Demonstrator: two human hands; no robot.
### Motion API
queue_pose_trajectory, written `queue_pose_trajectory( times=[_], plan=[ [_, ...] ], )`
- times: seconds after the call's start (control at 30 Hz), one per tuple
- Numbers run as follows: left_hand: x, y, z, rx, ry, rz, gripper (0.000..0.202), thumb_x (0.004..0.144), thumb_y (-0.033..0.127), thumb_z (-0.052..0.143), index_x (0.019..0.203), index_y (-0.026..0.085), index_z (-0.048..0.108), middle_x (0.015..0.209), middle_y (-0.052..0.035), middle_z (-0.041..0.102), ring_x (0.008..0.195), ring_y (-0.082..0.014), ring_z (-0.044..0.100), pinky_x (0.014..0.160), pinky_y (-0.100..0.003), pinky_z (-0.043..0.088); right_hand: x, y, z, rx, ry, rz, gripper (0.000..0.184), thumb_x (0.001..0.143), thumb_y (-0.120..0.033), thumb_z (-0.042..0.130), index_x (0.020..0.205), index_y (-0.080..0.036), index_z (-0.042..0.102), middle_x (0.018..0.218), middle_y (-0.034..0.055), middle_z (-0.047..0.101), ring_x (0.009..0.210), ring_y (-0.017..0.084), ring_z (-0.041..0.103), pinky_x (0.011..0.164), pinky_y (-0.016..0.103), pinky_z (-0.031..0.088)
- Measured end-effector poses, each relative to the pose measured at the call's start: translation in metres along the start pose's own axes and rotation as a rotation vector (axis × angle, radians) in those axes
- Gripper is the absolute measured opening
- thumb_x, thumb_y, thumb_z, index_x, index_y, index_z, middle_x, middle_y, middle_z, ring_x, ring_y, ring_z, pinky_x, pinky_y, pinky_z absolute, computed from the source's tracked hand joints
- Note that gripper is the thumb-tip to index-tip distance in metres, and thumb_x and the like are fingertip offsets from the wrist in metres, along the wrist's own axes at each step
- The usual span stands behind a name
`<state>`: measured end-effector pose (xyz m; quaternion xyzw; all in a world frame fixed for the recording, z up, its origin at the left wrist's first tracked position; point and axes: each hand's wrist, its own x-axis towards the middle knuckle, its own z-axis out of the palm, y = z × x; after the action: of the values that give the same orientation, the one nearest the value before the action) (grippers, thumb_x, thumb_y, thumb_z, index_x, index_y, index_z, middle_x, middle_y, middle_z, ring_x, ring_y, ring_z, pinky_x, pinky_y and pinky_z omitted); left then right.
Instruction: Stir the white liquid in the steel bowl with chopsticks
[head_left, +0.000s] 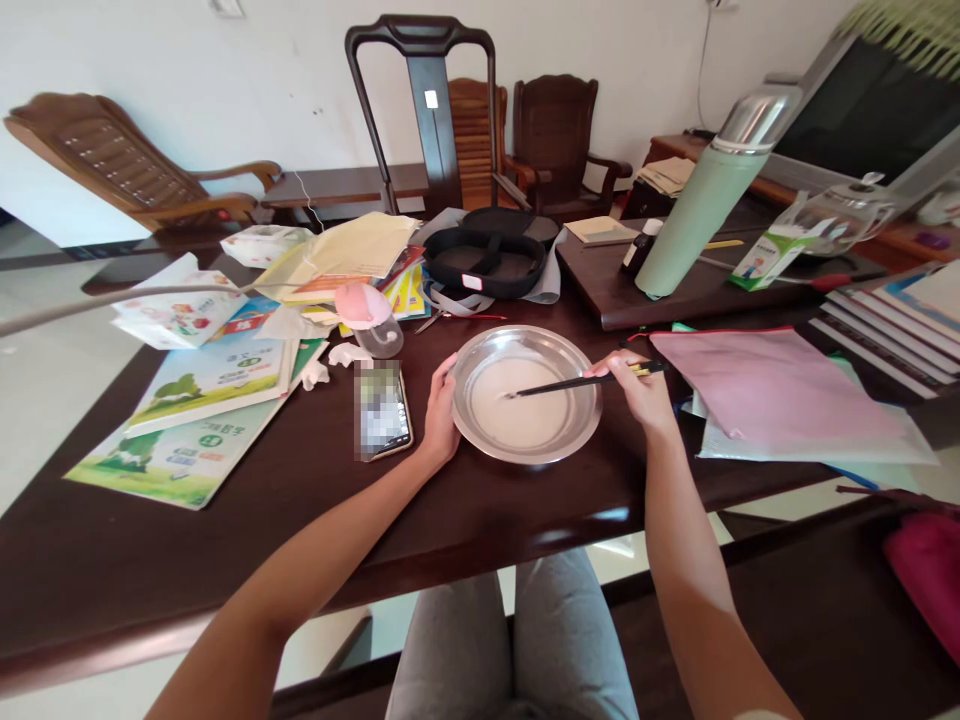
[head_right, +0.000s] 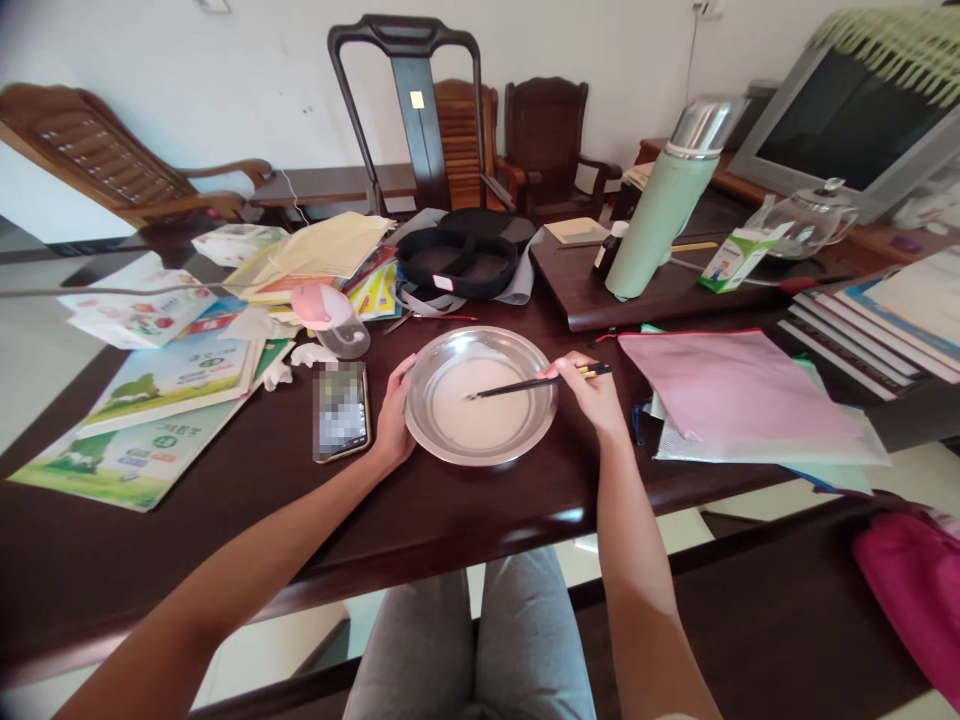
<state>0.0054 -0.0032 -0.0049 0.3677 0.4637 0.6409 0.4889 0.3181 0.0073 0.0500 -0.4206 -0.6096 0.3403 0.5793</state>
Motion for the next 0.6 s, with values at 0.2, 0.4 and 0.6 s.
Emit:
queue_pose_trajectory(
  times=[0.2,0.4,0.6],
  plan=[
    [0.0,0.0,-0.0009,0.003,-0.014,-0.002,0.062,0.087,0.066,0.082,0.136,0.028,0.071,0.157,-0.01,0.07,0.145,-0.0328,0.064,0.121,-0.046,0.052,0.0014,0.0044,-0.0055,0.07,0.176,-0.008,0.056,0.092,-0.074,0.078,0.062,-0.027,0.069,0.059,0.0012,0.071,0.059,0.023,0.073,0.07,0.041,0.063],
    [0.0001,-0.0017,-0.0018,0.012,-0.033,0.016,0.062,0.09,0.068,0.078,0.137,0.028,0.07,0.159,-0.0101,0.068,0.149,-0.0327,0.062,0.125,-0.046,0.05,-0.0013,-0.0029,0.0018,0.008,-0.079,0.038,0.053,0.088,-0.077,0.079,0.069,-0.028,0.075,0.071,0.0023,0.079,0.073,0.025,0.079,0.08,0.042,0.065],
    [-0.0002,-0.0006,-0.0015,0.015,-0.02,0.008,0.063,0.089,0.068,0.08,0.137,0.028,0.07,0.159,-0.0103,0.068,0.147,-0.033,0.063,0.123,-0.046,0.051,0.0028,0.0025,-0.0036,0.044,0.199,-0.004,0.056,0.091,-0.075,0.077,0.061,-0.028,0.069,0.058,0.0012,0.071,0.059,0.024,0.073,0.07,0.041,0.063]
  ],
)
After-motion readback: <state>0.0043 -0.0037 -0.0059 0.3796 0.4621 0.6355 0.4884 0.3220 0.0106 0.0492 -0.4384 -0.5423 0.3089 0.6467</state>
